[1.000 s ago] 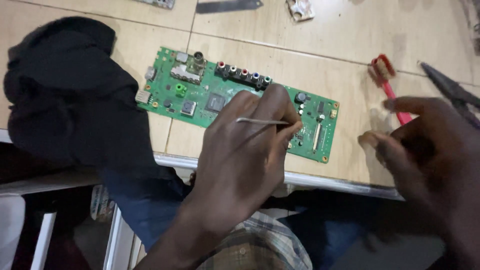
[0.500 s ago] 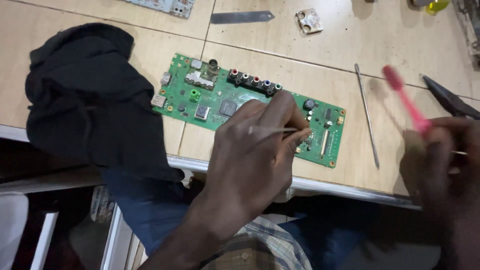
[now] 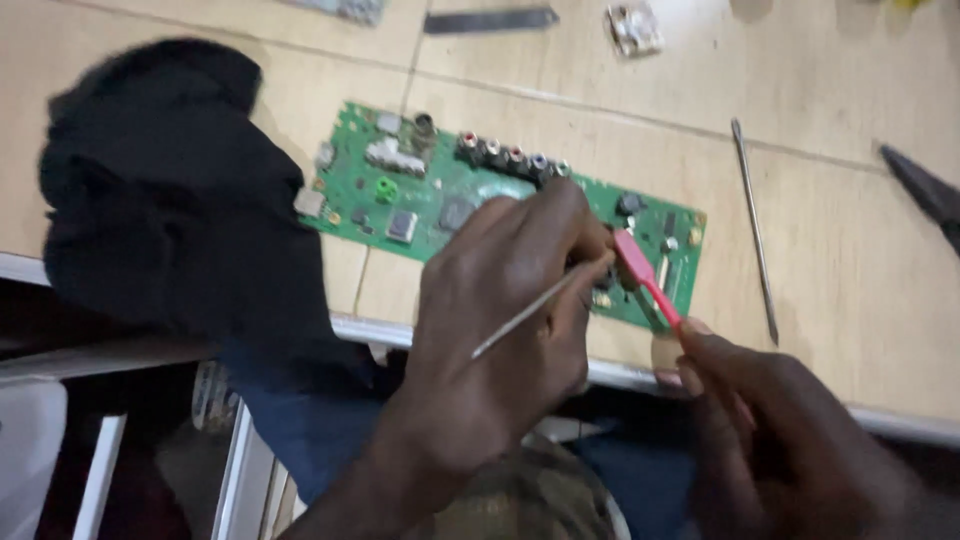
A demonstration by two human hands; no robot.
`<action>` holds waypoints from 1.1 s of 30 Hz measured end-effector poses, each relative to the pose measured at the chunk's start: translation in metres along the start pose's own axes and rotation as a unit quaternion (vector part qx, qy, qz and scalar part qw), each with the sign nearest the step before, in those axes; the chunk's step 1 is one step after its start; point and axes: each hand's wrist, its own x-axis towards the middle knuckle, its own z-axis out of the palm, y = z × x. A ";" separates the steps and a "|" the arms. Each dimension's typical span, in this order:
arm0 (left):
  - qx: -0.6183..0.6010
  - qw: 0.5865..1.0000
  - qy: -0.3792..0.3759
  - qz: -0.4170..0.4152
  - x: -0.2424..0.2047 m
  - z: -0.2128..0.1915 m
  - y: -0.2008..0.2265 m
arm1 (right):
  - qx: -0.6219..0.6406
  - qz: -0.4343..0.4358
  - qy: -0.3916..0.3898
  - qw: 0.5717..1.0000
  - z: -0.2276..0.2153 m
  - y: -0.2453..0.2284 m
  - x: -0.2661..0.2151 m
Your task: Repairing and cleaning a circuit board using a metal probe and a brush
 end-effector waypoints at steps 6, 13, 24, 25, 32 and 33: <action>0.016 1.000 0.017 0.013 0.002 -0.003 -0.001 | -0.007 0.027 -0.009 1.000 -0.008 0.014 0.010; 0.013 1.000 0.005 -0.004 0.003 -0.001 0.002 | -0.011 -0.011 0.031 0.999 -0.006 0.024 0.024; 0.036 0.999 0.012 0.008 0.004 0.002 0.006 | 0.055 0.201 -0.011 0.978 -0.048 0.115 0.039; 0.032 0.999 0.006 0.005 0.003 0.000 0.005 | 0.070 0.226 -0.029 0.971 -0.055 0.122 0.035; 0.019 1.000 0.005 -0.001 0.002 0.002 0.004 | -0.040 0.141 0.035 0.989 -0.041 0.056 -0.004; 0.013 1.000 0.005 0.003 0.003 0.002 0.005 | -0.026 0.134 0.021 0.990 -0.033 0.041 -0.002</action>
